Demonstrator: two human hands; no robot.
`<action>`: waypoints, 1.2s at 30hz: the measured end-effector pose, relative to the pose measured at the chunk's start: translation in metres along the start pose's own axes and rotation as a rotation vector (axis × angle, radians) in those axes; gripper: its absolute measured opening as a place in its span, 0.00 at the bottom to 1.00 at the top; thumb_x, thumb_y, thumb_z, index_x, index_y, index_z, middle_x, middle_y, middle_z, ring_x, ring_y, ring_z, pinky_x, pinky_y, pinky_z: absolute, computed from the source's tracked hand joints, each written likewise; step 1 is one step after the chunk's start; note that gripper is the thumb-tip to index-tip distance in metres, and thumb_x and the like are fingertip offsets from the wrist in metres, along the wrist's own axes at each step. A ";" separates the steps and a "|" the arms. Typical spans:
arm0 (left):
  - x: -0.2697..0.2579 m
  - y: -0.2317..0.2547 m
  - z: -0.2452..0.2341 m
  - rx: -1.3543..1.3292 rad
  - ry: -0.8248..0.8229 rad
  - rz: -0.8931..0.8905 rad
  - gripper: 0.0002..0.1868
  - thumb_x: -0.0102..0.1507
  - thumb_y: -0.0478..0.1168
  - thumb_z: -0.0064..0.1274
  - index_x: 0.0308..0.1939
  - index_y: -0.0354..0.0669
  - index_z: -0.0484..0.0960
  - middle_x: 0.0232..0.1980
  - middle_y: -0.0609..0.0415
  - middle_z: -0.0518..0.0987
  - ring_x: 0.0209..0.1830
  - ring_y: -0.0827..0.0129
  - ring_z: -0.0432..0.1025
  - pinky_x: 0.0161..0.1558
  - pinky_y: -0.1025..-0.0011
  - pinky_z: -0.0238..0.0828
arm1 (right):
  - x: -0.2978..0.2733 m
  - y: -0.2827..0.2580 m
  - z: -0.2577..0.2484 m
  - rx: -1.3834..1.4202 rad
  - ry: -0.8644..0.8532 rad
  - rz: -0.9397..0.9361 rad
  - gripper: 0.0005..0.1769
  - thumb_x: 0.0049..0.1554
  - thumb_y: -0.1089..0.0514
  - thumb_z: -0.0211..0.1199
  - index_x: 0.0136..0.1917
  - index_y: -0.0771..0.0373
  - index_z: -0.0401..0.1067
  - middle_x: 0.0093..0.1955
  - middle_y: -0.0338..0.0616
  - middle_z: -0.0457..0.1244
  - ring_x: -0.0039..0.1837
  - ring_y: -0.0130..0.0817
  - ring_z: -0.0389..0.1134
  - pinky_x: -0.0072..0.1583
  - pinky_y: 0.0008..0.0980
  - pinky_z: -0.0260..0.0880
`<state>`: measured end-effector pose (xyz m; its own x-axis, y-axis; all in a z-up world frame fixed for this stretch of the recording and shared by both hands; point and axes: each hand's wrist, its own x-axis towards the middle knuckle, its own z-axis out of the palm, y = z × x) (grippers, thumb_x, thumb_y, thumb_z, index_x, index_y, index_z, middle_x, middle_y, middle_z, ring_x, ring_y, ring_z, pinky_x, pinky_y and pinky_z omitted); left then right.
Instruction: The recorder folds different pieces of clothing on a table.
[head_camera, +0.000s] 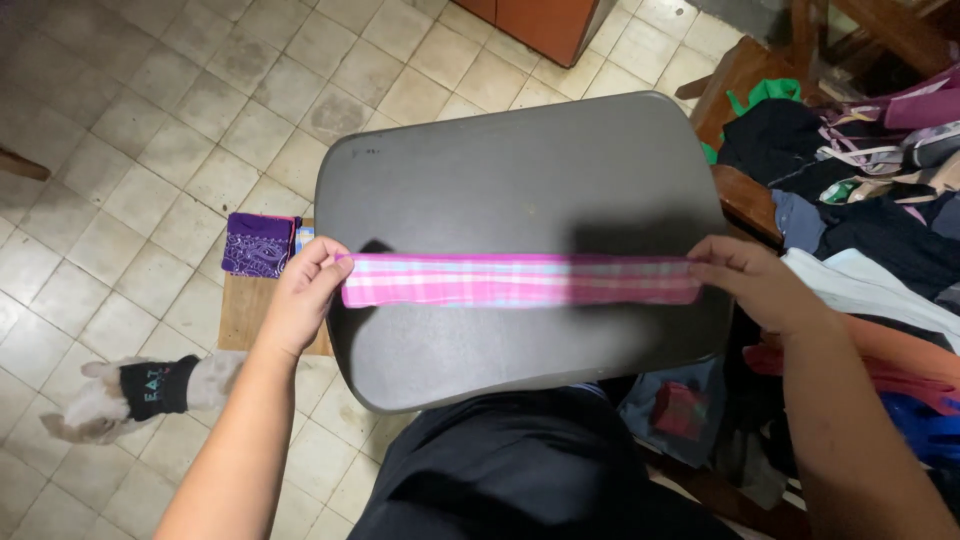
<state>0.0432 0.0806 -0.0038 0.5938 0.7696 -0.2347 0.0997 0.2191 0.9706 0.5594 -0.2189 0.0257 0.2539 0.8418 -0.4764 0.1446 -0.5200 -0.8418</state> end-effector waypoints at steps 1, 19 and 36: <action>0.006 0.002 0.001 0.001 -0.002 0.002 0.04 0.70 0.37 0.50 0.42 0.41 0.75 0.33 0.66 0.72 0.33 0.82 0.63 0.35 0.80 0.59 | 0.003 -0.008 -0.001 0.001 0.002 -0.002 0.09 0.60 0.61 0.62 0.52 0.67 0.75 0.46 0.37 0.67 0.51 0.24 0.66 0.55 0.26 0.64; 0.001 0.015 0.009 0.683 0.236 0.458 0.08 0.63 0.29 0.59 0.45 0.39 0.87 0.48 0.49 0.85 0.49 0.64 0.79 0.52 0.70 0.75 | 0.003 -0.016 0.052 -0.653 0.518 -0.554 0.19 0.58 0.66 0.66 0.62 0.54 0.79 0.58 0.49 0.67 0.57 0.43 0.70 0.56 0.34 0.69; -0.030 -0.077 0.032 1.337 0.056 0.438 0.16 0.59 0.38 0.58 0.50 0.54 0.88 0.55 0.60 0.83 0.52 0.60 0.74 0.52 0.62 0.73 | -0.008 0.101 0.099 -1.149 0.427 -0.475 0.27 0.54 0.62 0.67 0.66 0.45 0.76 0.56 0.44 0.65 0.54 0.43 0.66 0.57 0.41 0.67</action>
<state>0.0434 0.0209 -0.0692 0.7450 0.6554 0.1243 0.6091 -0.7443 0.2740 0.4771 -0.2633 -0.0806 0.2028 0.9741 0.1000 0.9754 -0.1919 -0.1085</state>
